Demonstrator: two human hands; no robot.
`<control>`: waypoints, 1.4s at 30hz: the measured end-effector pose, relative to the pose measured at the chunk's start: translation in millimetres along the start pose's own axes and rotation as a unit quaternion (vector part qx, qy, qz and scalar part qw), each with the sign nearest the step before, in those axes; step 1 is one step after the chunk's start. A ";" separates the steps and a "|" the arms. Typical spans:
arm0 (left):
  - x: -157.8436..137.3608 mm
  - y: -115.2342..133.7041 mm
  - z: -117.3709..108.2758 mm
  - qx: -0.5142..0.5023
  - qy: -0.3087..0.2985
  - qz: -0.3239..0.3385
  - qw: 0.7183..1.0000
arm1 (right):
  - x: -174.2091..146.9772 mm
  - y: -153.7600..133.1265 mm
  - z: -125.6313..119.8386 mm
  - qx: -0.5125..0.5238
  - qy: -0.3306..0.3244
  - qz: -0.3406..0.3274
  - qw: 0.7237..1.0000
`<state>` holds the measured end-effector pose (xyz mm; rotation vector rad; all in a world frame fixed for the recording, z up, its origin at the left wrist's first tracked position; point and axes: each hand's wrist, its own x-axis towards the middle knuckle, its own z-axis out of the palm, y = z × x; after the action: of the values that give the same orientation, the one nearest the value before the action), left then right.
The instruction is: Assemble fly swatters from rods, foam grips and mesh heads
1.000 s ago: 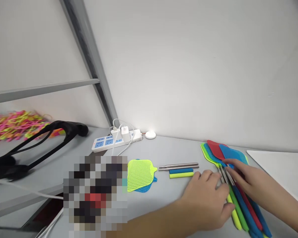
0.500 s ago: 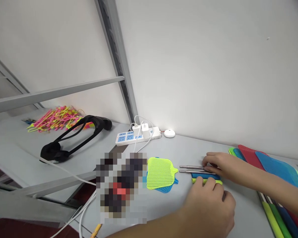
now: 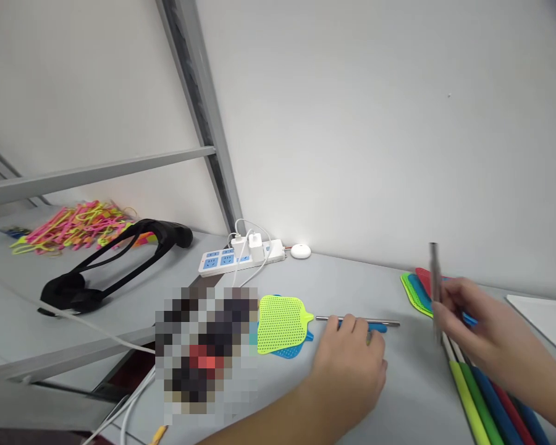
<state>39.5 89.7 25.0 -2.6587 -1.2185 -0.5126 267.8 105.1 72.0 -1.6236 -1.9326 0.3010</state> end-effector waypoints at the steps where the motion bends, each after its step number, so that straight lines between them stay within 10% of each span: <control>1: -0.9 0.2 3.8 0.005 -0.002 0.003 1.000 | -14.6 -0.2 -0.3 0.037 0.015 -0.004 0.999; 12: -0.3 11.3 -12.5 -0.246 -0.089 -0.036 0.964 | -74.3 -11.6 5.8 0.166 0.103 -0.135 0.971; 19: 13.6 0.4 -2.2 -0.648 0.005 -0.324 0.689 | -80.6 -23.5 13.6 0.131 0.120 -0.210 0.961; 25: 22.9 -7.5 -2.9 -0.682 0.079 -0.396 0.609 | -92.1 -28.0 27.2 0.082 0.135 -0.307 0.938; 42: 24.1 -4.6 -2.7 -0.643 0.133 -0.403 0.637 | -81.1 -37.1 10.2 0.042 0.085 -0.374 0.923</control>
<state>50.0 108.8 36.7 -2.2018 -2.5163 -2.6536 238.2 21.2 59.7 -0.7290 -2.1953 -0.0683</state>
